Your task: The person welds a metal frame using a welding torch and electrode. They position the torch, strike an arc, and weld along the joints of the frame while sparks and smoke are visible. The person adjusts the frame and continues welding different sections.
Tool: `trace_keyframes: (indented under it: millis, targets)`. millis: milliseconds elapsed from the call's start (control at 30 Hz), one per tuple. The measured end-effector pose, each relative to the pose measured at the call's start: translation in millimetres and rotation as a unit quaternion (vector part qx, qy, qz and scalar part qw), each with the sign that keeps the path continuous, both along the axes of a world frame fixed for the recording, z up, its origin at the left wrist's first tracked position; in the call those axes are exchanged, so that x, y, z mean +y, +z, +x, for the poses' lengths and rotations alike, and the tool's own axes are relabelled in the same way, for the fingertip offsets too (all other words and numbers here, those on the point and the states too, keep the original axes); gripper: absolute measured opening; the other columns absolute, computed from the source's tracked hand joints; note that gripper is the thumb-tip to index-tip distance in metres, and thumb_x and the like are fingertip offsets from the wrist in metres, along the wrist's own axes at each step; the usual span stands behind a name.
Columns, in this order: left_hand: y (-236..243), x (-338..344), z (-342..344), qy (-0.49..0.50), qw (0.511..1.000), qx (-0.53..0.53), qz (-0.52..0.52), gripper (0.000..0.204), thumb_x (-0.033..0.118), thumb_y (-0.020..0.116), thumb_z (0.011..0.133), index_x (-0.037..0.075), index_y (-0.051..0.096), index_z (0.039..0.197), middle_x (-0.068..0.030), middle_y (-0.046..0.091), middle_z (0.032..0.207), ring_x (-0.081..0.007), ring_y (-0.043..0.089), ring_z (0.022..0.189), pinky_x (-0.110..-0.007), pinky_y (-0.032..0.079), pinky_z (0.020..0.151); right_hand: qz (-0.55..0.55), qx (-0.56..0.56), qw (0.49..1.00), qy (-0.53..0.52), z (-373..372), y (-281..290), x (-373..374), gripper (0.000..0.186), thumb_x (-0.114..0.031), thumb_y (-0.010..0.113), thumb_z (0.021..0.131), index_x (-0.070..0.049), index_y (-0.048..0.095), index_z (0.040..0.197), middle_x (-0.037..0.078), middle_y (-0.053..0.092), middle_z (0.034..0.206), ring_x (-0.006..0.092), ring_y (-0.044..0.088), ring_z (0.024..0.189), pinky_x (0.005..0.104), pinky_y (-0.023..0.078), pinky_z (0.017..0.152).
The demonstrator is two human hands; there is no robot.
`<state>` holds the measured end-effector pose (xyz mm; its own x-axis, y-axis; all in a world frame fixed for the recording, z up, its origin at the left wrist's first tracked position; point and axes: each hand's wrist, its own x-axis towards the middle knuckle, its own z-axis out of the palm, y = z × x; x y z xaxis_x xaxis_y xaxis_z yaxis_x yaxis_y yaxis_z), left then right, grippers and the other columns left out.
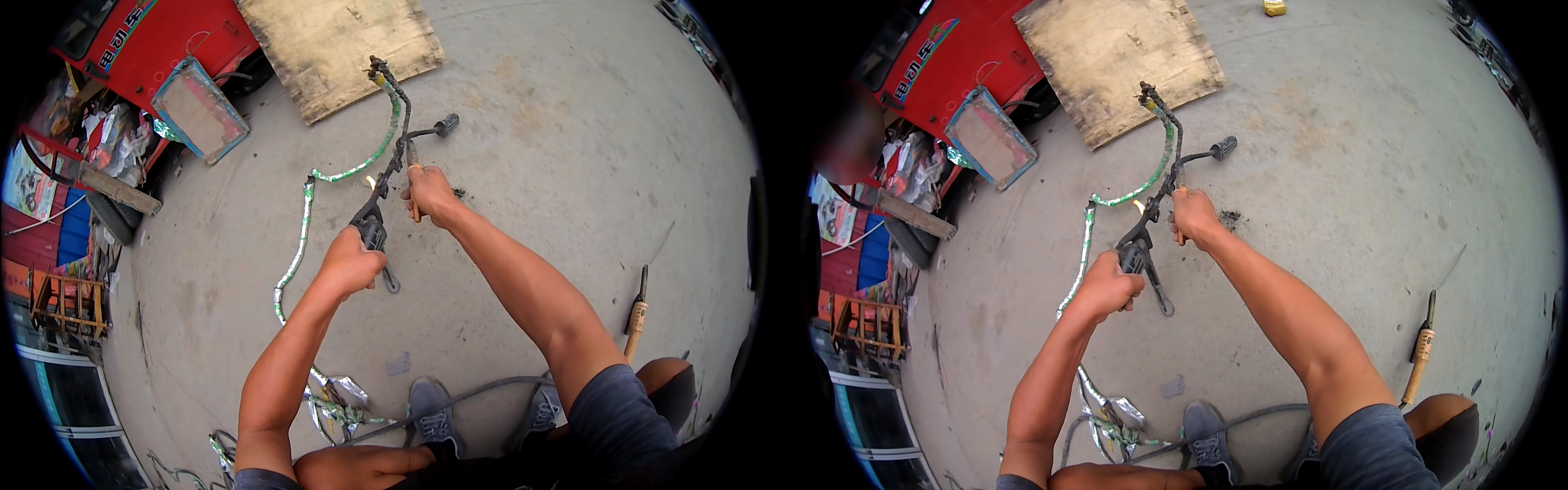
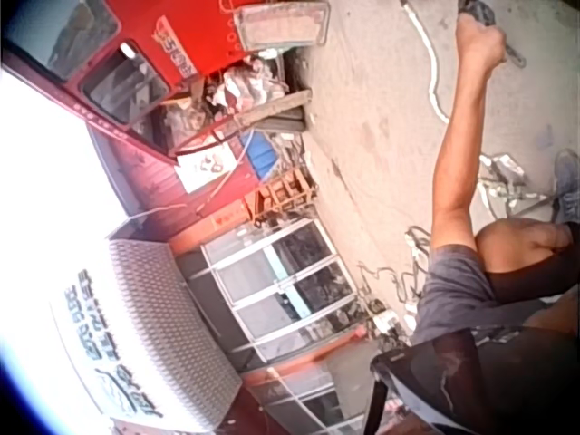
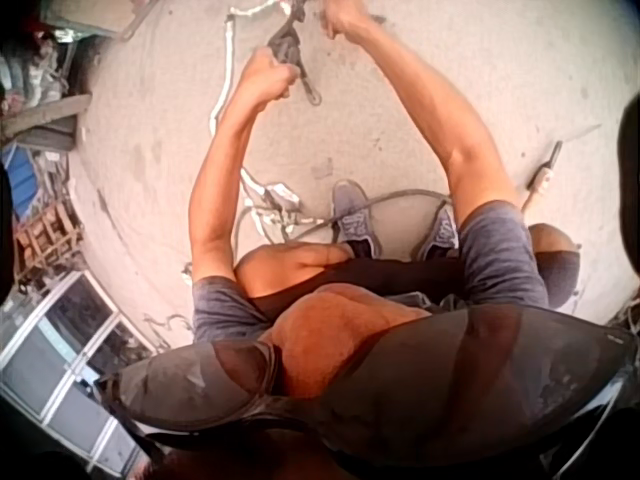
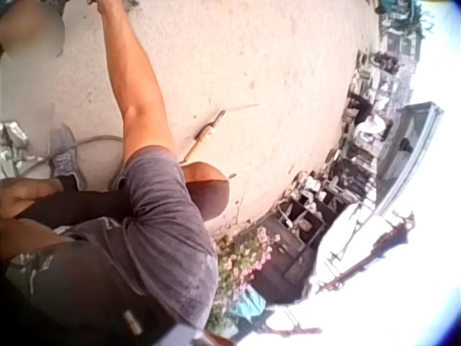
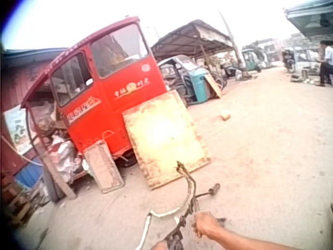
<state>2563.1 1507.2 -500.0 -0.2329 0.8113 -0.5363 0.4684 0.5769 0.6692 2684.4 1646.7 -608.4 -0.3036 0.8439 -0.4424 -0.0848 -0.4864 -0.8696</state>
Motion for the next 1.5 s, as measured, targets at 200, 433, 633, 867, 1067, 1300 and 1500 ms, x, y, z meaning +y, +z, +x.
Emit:
trace_keyframes:
  millis: [200, 433, 633, 867, 1067, 1300, 1500]
  targets:
    - [3, 0, 2, 0.008, 1.0, -0.006, 0.008, 0.024, 0.002, 0.062, 0.072, -0.006, 0.049, 0.09, -0.0071, 0.054, 0.068, -0.0159, 0.054, 0.049, -0.032, 0.042, 0.042, 0.018, -0.041, 0.999, -0.004, 1, -8, 5, 0.032, -0.027, 0.046, 0.097, 0.005, 0.051, 0.093, 0.015, 0.058, 0.072, 0.0225, 0.056, 0.054, 0.0396, 0.049, 0.043]
    - [6, 3, 3, 0.016, 1.0, -0.009, 0.012, 0.021, 0.001, 0.063, 0.072, -0.004, 0.049, 0.087, -0.007, 0.054, 0.066, -0.0152, 0.054, 0.047, -0.031, 0.041, 0.042, 0.049, -0.07, 0.995, 0.051, 7, -15, 5, 0.035, -0.027, 0.046, 0.096, 0.003, 0.054, 0.08, 0.011, 0.055, 0.063, 0.0237, 0.053, 0.044, 0.0396, 0.049, 0.042]
    - [-1, 9, -30, 0.02, 0.999, -0.039, -0.002, 0.017, 0.002, 0.065, 0.073, -0.003, 0.052, 0.083, -0.0082, 0.055, 0.064, -0.0159, 0.051, 0.044, -0.031, 0.039, 0.041, 0.05, -0.164, 0.972, 0.158, 9, -9, 5, 0.033, -0.028, 0.048, 0.095, 0.0, 0.053, 0.077, 0.009, 0.053, 0.059, 0.0226, 0.052, 0.042, 0.0394, 0.048, 0.042]
    - [-2, 18, -84, 0.011, 0.996, -0.088, -0.002, 0.014, 0.004, 0.066, 0.075, -0.002, 0.054, 0.08, -0.0091, 0.055, 0.064, -0.016, 0.051, 0.046, -0.029, 0.038, 0.042, -0.016, -0.113, 0.992, 0.057, 51, -35, -31, 0.03, -0.028, 0.051, 0.093, -0.001, 0.051, 0.078, 0.008, 0.054, 0.063, 0.0195, 0.052, 0.046, 0.0387, 0.048, 0.043]
    - [-7, 25, -106, 0.011, 0.991, -0.134, -0.011, 0.014, 0.005, 0.066, 0.075, -0.001, 0.053, 0.079, -0.0098, 0.055, 0.063, -0.0157, 0.05, 0.045, -0.029, 0.038, 0.041, -0.055, -0.126, 0.99, 0.028, 84, -52, -51, 0.029, -0.026, 0.051, 0.093, 0.0, 0.049, 0.08, 0.008, 0.054, 0.067, 0.0179, 0.05, 0.048, 0.0375, 0.045, 0.041]
    - [-6, 27, -114, 0.002, 0.99, -0.14, -0.019, 0.016, 0.004, 0.067, 0.076, -0.002, 0.054, 0.083, -0.0099, 0.056, 0.066, -0.0153, 0.05, 0.046, -0.03, 0.037, 0.041, -0.057, -0.102, 0.992, 0.045, 94, -53, -61, 0.03, -0.024, 0.052, 0.095, 0.0, 0.047, 0.078, 0.008, 0.053, 0.068, 0.0165, 0.048, 0.048, 0.037, 0.041, 0.04]
    - [-7, 29, -126, 0.021, 0.985, -0.167, -0.03, 0.015, 0.004, 0.067, 0.077, -0.001, 0.054, 0.082, -0.0093, 0.055, 0.066, -0.0142, 0.049, 0.046, -0.028, 0.036, 0.04, -0.07, -0.083, 0.993, 0.036, 98, -43, -67, 0.029, -0.023, 0.054, 0.094, 0.0, 0.047, 0.079, 0.009, 0.053, 0.069, 0.0161, 0.049, 0.051, 0.0361, 0.042, 0.041]
